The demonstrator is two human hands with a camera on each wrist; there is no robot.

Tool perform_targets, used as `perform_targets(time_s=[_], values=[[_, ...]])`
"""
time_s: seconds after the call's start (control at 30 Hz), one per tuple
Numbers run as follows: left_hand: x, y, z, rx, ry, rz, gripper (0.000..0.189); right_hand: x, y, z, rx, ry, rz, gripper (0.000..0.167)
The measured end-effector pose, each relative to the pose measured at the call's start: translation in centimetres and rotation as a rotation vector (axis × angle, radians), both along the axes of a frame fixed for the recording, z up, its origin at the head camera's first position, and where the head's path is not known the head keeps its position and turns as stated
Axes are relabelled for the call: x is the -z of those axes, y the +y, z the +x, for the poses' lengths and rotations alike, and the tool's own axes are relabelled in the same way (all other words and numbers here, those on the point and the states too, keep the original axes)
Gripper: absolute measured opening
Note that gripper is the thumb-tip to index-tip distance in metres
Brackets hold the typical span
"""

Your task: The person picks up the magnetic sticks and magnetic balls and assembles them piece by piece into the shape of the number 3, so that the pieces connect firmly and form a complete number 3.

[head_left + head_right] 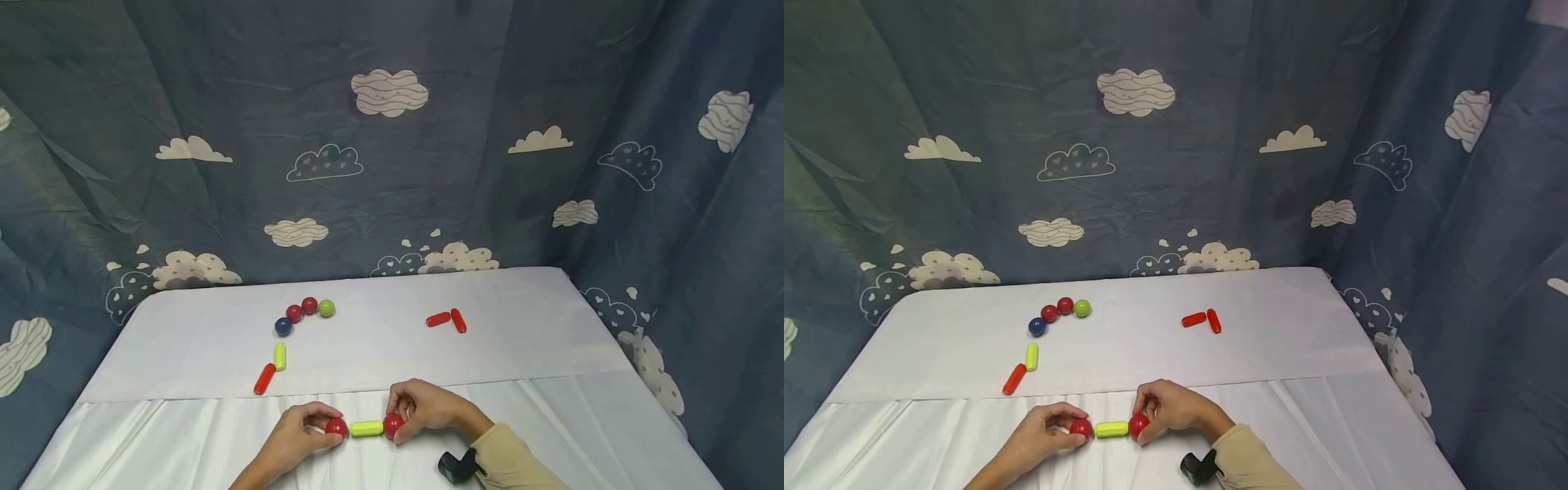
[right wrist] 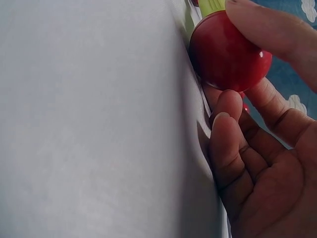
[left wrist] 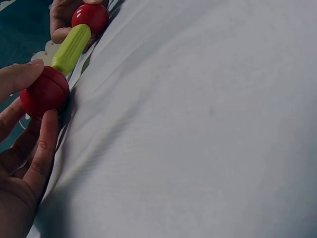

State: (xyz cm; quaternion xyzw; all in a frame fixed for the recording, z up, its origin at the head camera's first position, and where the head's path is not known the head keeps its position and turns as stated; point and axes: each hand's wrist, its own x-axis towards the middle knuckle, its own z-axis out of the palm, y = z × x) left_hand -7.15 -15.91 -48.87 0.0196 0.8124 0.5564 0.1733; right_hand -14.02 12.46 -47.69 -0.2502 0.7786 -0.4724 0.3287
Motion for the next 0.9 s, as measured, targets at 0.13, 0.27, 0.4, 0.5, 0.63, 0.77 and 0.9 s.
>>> perform_targets(time_s=[0.13,0.27,0.4,0.5,0.63,0.77,0.9], values=[[0.08,0.08,0.05,0.006,0.010,0.013,0.035,0.02,0.04,-0.02,-0.002,0.012,0.001,0.026],[-0.09,0.10,0.08,0.016,0.022,0.026,0.036,0.01,0.02,-0.15,-0.009,0.023,0.000,0.026],[-0.01,0.15,0.04,0.020,0.022,0.043,0.037,0.05,-0.03,-0.19,-0.009,0.030,0.003,0.026],[0.08,0.16,-0.03,0.028,0.021,0.045,0.036,0.04,-0.03,-0.19,-0.002,0.033,0.011,0.026],[0.13,0.10,-0.08,0.044,0.035,0.031,0.036,0.00,-0.06,-0.10,0.002,0.031,0.014,0.026],[0.03,0.14,-0.04,0.055,0.063,0.012,0.035,-0.02,-0.07,0.01,0.010,0.028,0.009,0.026],[-0.14,0.35,0.10,0.075,0.089,-0.020,0.031,0.05,-0.07,0.10,0.012,0.020,0.000,0.026]])
